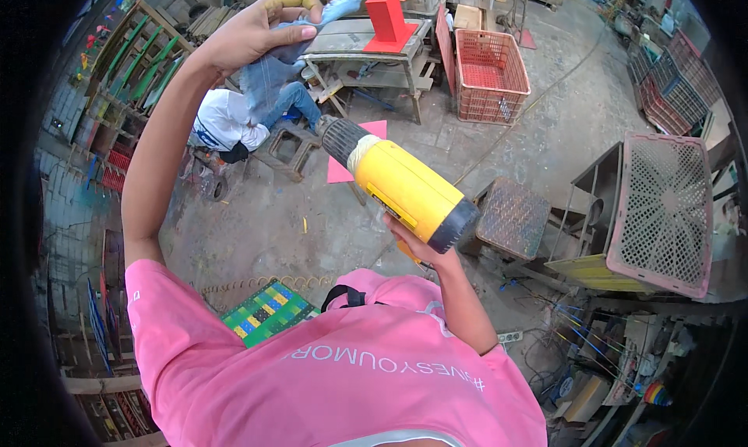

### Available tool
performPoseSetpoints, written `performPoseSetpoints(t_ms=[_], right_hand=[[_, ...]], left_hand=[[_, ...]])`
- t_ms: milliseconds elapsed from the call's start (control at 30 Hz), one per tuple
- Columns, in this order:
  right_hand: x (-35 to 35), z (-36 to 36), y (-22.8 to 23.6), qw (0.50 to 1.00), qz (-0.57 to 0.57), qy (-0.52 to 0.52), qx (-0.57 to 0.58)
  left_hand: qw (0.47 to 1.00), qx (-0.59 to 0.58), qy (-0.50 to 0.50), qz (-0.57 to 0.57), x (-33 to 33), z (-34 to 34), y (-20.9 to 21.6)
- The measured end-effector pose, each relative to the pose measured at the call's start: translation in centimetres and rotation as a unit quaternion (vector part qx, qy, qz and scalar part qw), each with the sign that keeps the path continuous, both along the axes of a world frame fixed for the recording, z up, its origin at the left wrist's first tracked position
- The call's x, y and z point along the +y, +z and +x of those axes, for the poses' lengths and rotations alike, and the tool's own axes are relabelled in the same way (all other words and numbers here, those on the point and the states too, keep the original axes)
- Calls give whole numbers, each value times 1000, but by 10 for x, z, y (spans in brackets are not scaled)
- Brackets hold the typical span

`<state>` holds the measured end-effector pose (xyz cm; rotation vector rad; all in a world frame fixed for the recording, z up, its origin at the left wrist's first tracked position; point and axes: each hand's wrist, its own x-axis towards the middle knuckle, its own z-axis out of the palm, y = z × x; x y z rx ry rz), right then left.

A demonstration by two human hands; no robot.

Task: The person uses a yellow heat gun to blow hot air onto a blue cloth held in their left hand. They repeatedly rub and wipe the cloth with their fingers while applying heat, seemingly to remove dust or debris. The task is performed in a workshop environment with another person visible in the background.

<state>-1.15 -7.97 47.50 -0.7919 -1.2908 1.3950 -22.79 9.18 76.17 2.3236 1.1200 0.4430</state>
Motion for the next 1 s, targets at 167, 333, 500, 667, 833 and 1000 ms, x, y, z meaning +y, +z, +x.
performPoseSetpoints(t_ms=[167, 333, 500, 667, 833, 1000], right_hand=[[14, -8, 6, 1000, 16, -10, 21], [21, -9, 2, 998, 47, -32, 7], [14, 16, -17, 999, 0, 9, 52], [5, 27, 5, 994, 9, -3, 112], [19, 26, 7, 996, 66, -11, 64], [5, 28, 3, 995, -11, -27, 100]], left_hand=[[989, -91, -116, -27, -23, 26, 20], [971, -134, -171, -95, -14, 29, -1], [969, -140, -160, -122, -6, 25, -16], [950, -184, -173, -184, 6, 22, -27], [972, -137, -158, -105, 4, 38, -34], [992, -23, -120, 20, 4, 37, -22]])
